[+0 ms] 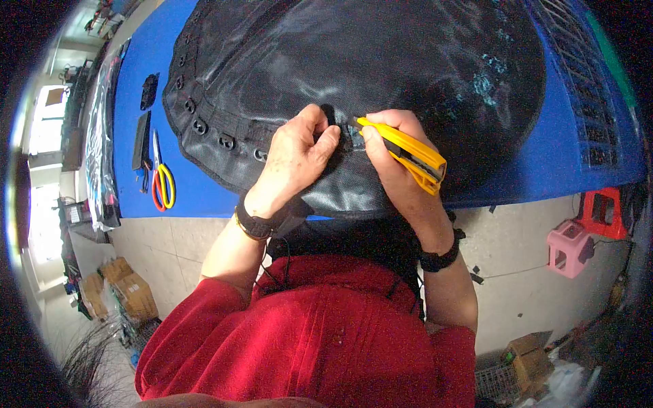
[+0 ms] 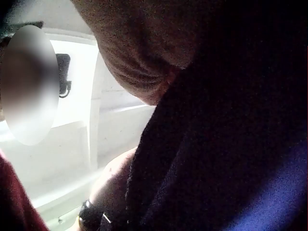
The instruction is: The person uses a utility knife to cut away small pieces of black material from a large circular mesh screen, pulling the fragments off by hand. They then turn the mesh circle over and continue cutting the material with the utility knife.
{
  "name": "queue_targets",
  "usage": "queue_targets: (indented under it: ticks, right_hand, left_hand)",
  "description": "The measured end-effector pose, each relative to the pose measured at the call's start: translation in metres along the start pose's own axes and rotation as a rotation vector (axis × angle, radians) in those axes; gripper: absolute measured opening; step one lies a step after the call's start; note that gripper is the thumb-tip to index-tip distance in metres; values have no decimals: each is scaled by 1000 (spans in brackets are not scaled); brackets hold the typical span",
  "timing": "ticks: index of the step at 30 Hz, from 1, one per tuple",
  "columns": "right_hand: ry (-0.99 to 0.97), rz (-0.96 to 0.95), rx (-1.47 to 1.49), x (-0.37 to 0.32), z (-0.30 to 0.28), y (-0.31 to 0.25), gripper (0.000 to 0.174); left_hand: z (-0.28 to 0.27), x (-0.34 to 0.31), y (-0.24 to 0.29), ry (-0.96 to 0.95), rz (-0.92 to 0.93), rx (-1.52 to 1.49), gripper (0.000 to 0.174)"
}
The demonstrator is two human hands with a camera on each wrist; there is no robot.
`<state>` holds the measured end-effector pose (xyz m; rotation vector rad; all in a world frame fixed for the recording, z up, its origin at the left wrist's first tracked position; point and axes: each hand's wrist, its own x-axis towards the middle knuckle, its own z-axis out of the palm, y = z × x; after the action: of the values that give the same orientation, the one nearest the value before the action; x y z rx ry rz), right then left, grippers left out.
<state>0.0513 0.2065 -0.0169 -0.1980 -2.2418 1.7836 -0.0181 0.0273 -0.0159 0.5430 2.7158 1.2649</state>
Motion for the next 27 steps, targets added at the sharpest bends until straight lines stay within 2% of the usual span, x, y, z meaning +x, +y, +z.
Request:
queue_targets:
  ticks: [9, 14, 27]
  right_hand:
    - [-28, -73, -64, 0, -3, 1, 15]
    - [-50, -12, -40, 0, -4, 2, 14]
    - [-28, -107, -48, -5, -5, 8, 7]
  left_hand:
    - [2, -1, -1, 14, 11, 0, 23]
    - [2, -1, -1, 20, 9, -2, 23]
    - [4, -4, 2, 60, 20, 8, 27]
